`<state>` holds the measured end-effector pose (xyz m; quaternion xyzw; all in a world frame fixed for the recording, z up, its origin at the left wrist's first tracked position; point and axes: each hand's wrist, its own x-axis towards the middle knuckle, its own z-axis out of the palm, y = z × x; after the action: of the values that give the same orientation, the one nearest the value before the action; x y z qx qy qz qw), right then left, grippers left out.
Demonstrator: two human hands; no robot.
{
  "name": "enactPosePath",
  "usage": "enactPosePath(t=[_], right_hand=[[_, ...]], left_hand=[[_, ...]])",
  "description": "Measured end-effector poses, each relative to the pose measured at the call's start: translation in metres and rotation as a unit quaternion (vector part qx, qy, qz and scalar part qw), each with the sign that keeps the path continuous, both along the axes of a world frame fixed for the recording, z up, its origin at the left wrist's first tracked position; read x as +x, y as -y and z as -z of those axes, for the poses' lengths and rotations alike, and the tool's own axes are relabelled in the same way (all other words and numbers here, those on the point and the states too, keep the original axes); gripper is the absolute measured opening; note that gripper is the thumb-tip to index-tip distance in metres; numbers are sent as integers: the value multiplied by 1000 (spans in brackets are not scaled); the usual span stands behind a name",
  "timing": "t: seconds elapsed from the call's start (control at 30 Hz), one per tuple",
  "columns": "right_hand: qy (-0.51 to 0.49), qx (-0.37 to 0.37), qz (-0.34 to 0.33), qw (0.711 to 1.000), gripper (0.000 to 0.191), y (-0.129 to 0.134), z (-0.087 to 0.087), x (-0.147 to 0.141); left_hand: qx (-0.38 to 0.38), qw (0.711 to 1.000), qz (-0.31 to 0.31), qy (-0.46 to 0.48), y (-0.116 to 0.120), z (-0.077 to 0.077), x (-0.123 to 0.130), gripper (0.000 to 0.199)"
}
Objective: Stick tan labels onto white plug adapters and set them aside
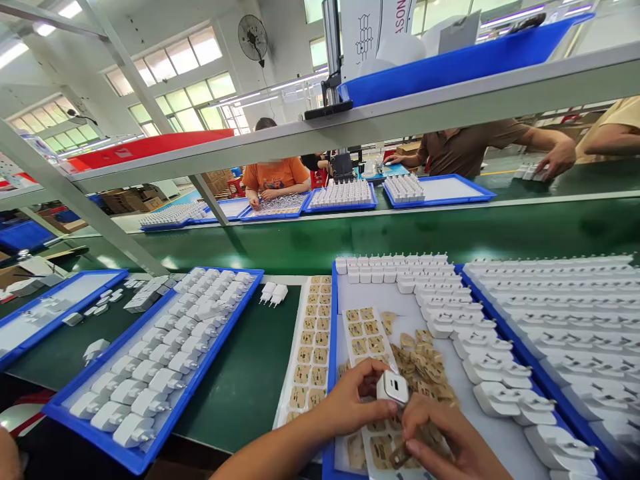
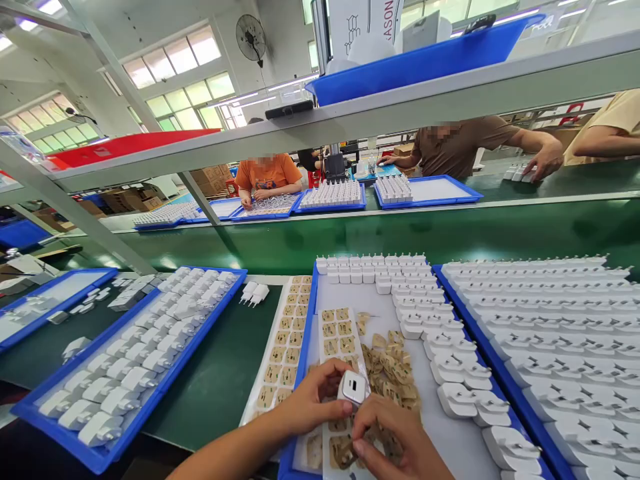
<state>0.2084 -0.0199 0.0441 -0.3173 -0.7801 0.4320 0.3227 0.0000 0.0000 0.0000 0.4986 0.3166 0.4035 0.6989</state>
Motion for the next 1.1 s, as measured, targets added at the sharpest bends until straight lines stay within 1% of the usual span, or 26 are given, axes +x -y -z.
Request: enactPosePath(t=[0.23, 0.5, 0.6, 0.67, 0.77, 0.87, 0.93, 1.0, 1.1], right_hand=[[-11, 6, -5, 1000, 17, 0, -1, -2], [-34, -40, -57, 997, 17, 0, -8, -3], [-35, -60, -65, 995, 19, 1, -11, -1], [-38, -63, -63, 995, 20, 1, -10, 0], [-53, -56, -56, 995, 20, 0, -4, 2], [-55, -49, -26, 997, 20, -2, 6, 4], [-51, -55, 8, 997, 22, -3, 10, 4], [-58, -65, 44, 995, 23, -3, 10, 3], [-96, -72, 89, 989, 24, -3, 8, 0]], left_hand=[[-1, 1000, 0, -2, 1, -5, 0, 54], [24, 999, -9, -29, 0, -7, -1, 56], [30, 999, -20, -40, 0, -8, -1, 57], [33, 998, -30, -43, 0, -8, -1, 57], [41, 997, -45, -42, 1, -8, -2, 56], [61, 995, -58, -50, 2, -11, -2, 55], [82, 992, -68, -74, 2, -13, -3, 54], [109, 985, -80, -110, 4, -15, -4, 51], [160, 971, -95, -152, 8, -15, -6, 46]])
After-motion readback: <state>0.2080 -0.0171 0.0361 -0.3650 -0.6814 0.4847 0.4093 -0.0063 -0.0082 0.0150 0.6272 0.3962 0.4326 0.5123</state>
